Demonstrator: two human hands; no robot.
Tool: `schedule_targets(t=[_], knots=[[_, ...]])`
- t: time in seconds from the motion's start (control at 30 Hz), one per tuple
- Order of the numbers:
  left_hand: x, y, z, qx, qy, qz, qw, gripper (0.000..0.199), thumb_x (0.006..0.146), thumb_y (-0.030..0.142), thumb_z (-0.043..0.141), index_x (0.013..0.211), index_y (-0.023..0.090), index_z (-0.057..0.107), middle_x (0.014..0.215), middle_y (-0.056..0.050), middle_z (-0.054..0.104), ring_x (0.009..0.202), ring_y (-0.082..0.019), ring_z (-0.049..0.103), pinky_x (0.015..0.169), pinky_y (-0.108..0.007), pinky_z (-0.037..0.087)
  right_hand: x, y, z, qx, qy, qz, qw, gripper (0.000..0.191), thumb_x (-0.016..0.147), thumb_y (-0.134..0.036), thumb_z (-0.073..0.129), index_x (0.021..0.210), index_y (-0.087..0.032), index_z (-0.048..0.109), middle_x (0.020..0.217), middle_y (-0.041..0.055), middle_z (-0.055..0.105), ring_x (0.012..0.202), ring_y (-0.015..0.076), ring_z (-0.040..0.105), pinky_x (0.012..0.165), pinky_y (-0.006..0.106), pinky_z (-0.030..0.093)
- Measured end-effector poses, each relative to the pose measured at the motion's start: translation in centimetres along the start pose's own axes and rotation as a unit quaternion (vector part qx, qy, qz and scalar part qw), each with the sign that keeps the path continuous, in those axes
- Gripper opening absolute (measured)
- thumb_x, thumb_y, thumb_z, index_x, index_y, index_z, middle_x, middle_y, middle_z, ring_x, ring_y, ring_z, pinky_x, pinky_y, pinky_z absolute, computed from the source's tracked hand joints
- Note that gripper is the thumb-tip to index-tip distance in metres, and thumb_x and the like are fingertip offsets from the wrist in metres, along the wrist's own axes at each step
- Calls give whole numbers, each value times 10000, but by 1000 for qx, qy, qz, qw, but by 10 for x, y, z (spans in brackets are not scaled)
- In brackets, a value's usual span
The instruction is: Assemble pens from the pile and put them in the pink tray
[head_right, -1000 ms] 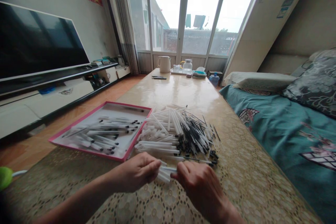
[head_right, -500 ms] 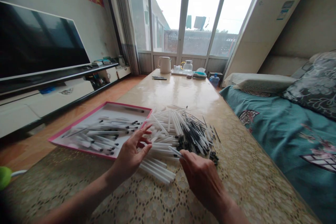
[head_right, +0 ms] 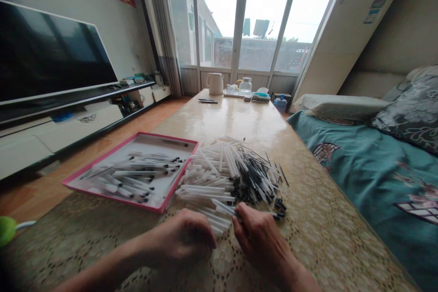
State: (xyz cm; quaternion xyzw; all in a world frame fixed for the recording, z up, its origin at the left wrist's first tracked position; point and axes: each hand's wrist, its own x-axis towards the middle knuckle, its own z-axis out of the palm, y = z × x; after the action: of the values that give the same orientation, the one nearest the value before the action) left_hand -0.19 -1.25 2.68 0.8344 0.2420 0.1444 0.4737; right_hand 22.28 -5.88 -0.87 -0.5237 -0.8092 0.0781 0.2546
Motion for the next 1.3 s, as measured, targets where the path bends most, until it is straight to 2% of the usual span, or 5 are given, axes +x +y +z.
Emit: schedule_targets(t=[0.17, 0.47, 0.63, 0.83, 1.3], knots=[[8, -14, -2, 96, 85, 73, 989, 239, 702, 38, 539, 837, 145, 705, 799, -43, 638, 704, -137, 600, 636, -219, 480, 2, 0, 13, -58, 22, -12, 998, 143, 900, -214, 361, 812, -198, 473, 647, 3, 591, 555, 138, 590, 518, 229, 332], [19, -28, 1, 157, 123, 115, 973, 207, 790, 60, 483, 858, 156, 654, 925, -68, 618, 867, -168, 588, 767, -277, 487, 7, -7, 17, -158, 9, 16, 987, 170, 906, -185, 350, 825, -187, 499, 680, 23, 644, 594, 153, 625, 501, 249, 251], [29, -31, -4, 193, 147, 108, 964, 221, 774, 38, 468, 858, 166, 627, 860, -42, 580, 822, -166, 571, 728, -275, 488, 15, -12, 6, -191, -59, 26, 979, 157, 851, -72, 382, 819, -198, 470, 598, -10, 640, 502, 143, 608, 457, 263, 160], [31, -33, -8, 236, 153, 99, 954, 269, 711, 28, 492, 902, 166, 622, 915, -53, 574, 900, -203, 553, 793, -326, 479, 31, -15, -9, -202, -99, 6, 974, 160, 800, -42, 455, 807, -200, 473, 588, -24, 650, 491, 130, 606, 442, 247, 167], [28, -41, -6, 231, 171, 81, 954, 353, 771, 65, 484, 1100, 167, 561, 1259, -127, 491, 1192, -241, 449, 976, -426, 418, 58, 10, 8, -229, -73, -20, 970, 160, 832, -35, 442, 855, -172, 520, 619, 18, 666, 510, 141, 616, 449, 269, 134]])
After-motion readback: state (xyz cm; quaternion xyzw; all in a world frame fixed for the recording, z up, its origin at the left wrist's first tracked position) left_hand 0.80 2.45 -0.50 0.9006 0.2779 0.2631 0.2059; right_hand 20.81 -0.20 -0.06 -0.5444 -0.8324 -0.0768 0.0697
